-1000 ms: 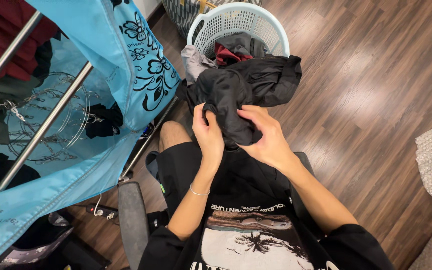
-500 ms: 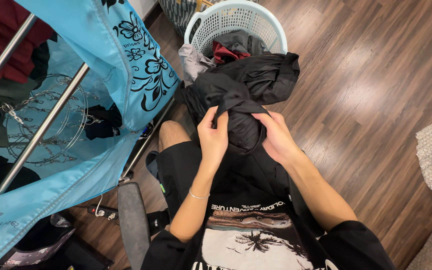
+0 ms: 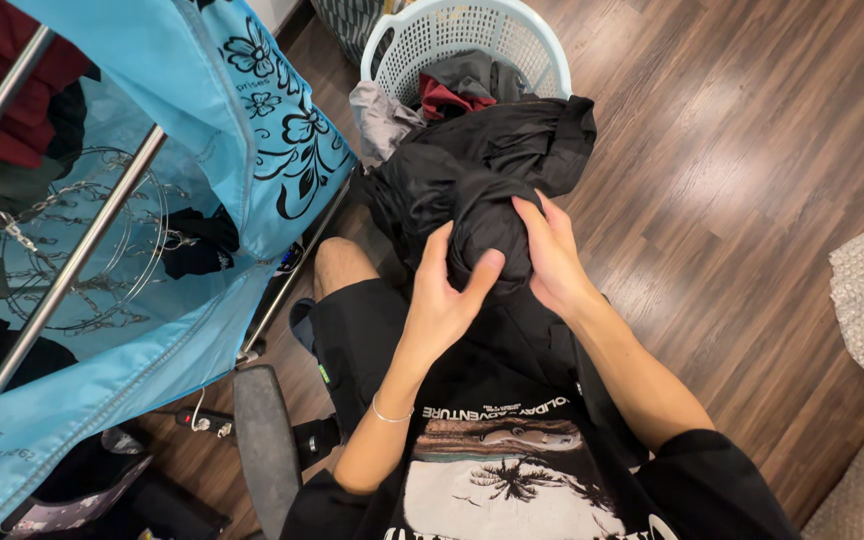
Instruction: The person unpins a piece of black clothing from a circular laundry rack, places it into a laundry basket, and then picks up another black garment to place on a hanger and hang it on a rack.
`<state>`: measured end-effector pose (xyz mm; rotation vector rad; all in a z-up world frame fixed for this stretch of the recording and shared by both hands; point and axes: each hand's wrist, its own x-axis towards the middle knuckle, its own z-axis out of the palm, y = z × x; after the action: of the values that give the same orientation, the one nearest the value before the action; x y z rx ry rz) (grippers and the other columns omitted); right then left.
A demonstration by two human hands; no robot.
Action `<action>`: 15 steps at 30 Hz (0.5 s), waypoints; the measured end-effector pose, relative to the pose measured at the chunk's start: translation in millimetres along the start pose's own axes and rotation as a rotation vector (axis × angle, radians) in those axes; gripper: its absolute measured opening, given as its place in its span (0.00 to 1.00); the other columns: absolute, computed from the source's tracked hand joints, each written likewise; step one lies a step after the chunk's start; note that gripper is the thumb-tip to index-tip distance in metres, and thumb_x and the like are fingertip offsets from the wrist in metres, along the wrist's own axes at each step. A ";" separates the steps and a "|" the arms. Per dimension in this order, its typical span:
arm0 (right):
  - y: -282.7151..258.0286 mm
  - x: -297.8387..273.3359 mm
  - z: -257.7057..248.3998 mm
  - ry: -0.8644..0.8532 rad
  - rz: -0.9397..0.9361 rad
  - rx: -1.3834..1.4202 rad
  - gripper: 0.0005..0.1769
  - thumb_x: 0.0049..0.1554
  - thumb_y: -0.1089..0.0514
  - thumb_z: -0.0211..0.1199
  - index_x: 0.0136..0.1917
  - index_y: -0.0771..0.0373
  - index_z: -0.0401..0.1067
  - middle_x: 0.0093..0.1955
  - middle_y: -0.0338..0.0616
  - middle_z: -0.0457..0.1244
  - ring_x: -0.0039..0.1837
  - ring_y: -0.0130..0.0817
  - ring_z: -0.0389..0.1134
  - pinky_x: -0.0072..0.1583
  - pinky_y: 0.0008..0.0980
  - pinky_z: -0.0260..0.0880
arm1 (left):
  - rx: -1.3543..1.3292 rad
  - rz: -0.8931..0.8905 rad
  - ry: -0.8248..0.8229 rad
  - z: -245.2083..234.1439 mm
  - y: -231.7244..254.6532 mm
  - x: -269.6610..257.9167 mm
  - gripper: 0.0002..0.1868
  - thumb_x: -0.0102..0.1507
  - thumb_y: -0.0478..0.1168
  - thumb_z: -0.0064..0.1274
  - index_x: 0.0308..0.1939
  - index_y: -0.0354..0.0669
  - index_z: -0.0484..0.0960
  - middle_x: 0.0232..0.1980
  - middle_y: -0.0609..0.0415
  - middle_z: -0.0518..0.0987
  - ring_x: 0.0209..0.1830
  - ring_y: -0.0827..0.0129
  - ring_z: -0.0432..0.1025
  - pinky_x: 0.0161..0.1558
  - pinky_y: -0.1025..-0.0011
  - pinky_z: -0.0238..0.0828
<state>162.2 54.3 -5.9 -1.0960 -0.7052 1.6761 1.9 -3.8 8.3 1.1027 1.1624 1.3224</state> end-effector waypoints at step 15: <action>-36.9 -35.8 29.3 -0.157 -0.933 -1.306 0.32 0.49 0.55 0.77 0.64 0.65 0.71 0.68 0.51 0.61 0.62 0.44 0.68 0.59 0.40 0.72 | -0.091 0.136 0.299 -0.6 -13.3 20.1 0.26 0.66 0.36 0.61 0.64 0.31 0.69 0.62 0.47 0.77 0.62 0.70 0.71 0.66 0.73 0.67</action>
<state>155.1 35.2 49.7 -1.1113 -2.1482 0.3527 1.4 16.5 -4.8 0.9530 1.2448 1.6730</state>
